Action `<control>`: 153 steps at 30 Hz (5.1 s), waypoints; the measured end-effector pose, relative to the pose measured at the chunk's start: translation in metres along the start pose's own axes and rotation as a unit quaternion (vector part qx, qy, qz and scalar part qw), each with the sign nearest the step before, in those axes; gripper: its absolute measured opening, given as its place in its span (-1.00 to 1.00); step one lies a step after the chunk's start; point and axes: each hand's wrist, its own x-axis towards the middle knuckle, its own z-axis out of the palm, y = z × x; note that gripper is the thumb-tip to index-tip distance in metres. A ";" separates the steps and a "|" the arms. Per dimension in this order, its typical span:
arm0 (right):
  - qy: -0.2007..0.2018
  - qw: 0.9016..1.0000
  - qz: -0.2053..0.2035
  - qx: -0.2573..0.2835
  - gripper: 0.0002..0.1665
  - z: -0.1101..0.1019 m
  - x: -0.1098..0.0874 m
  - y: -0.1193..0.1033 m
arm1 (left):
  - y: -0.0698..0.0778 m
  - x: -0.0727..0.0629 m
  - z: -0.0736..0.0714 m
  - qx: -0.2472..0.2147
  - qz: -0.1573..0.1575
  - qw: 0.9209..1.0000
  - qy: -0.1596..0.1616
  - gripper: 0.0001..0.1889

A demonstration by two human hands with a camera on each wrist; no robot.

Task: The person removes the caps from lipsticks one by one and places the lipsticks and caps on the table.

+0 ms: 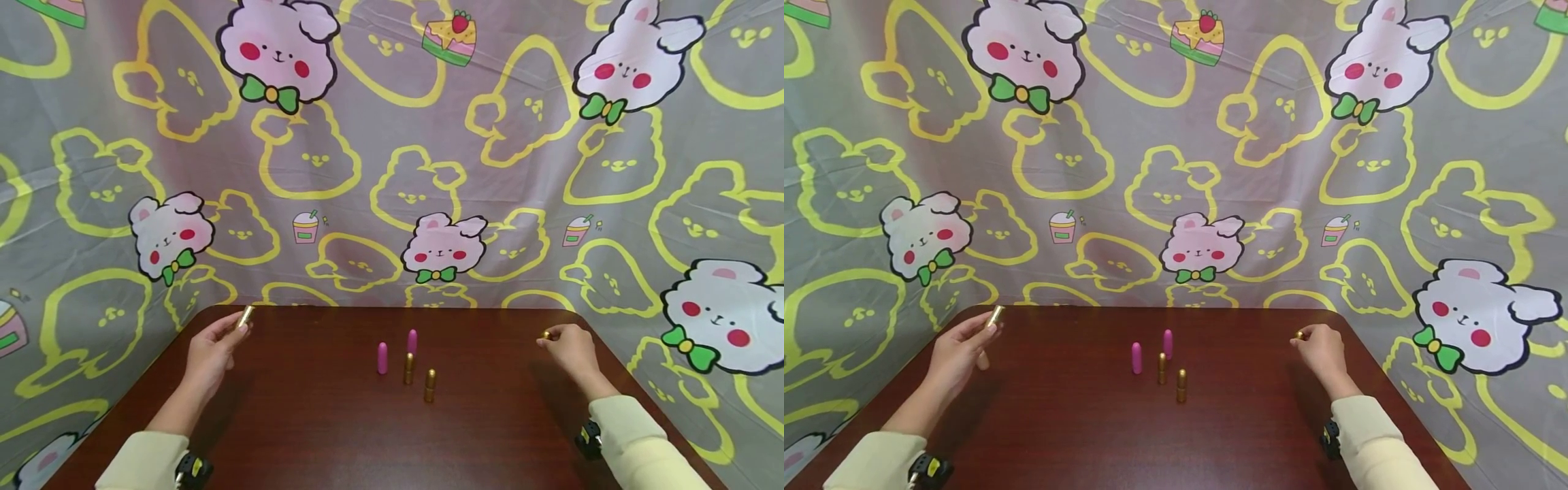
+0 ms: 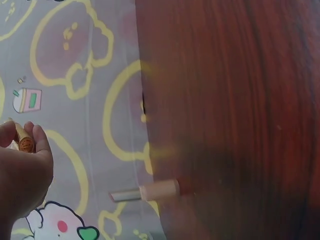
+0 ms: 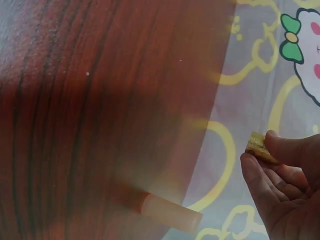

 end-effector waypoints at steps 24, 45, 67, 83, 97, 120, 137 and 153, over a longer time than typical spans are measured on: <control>-0.032 0.998 0.026 -0.038 -0.57 0.018 -0.006 0.022 | -0.018 0.007 -0.034 0.226 0.012 0.968 0.112 -0.56; -0.032 0.998 0.027 -0.051 -0.50 0.025 -0.008 0.022 | -0.029 0.011 -0.065 0.291 -0.010 0.940 0.178 -0.65; -0.058 0.994 0.050 -0.079 -0.55 0.027 -0.005 0.017 | -0.048 0.018 -0.082 0.358 -0.029 0.928 0.102 -0.61; -0.063 0.993 0.050 -0.089 -0.57 0.026 -0.004 0.019 | -0.058 0.021 -0.080 0.417 -0.002 0.906 0.070 -0.62; -0.068 0.994 0.042 -0.071 -0.50 0.026 -0.005 0.025 | -0.060 0.024 -0.082 0.454 0.048 0.889 0.029 -0.67; -0.067 0.994 0.044 -0.076 -0.60 0.019 -0.012 0.019 | -0.061 0.025 -0.081 0.461 0.026 0.886 0.028 -0.68; -0.069 0.997 -0.024 -0.015 -0.53 0.024 -0.017 -0.055 | -0.058 0.026 -0.082 0.453 0.028 0.890 0.029 -0.66; -0.177 0.965 -0.141 0.130 -0.55 0.065 -0.032 -0.101 | -0.060 0.027 -0.081 0.448 0.027 0.893 0.035 -0.65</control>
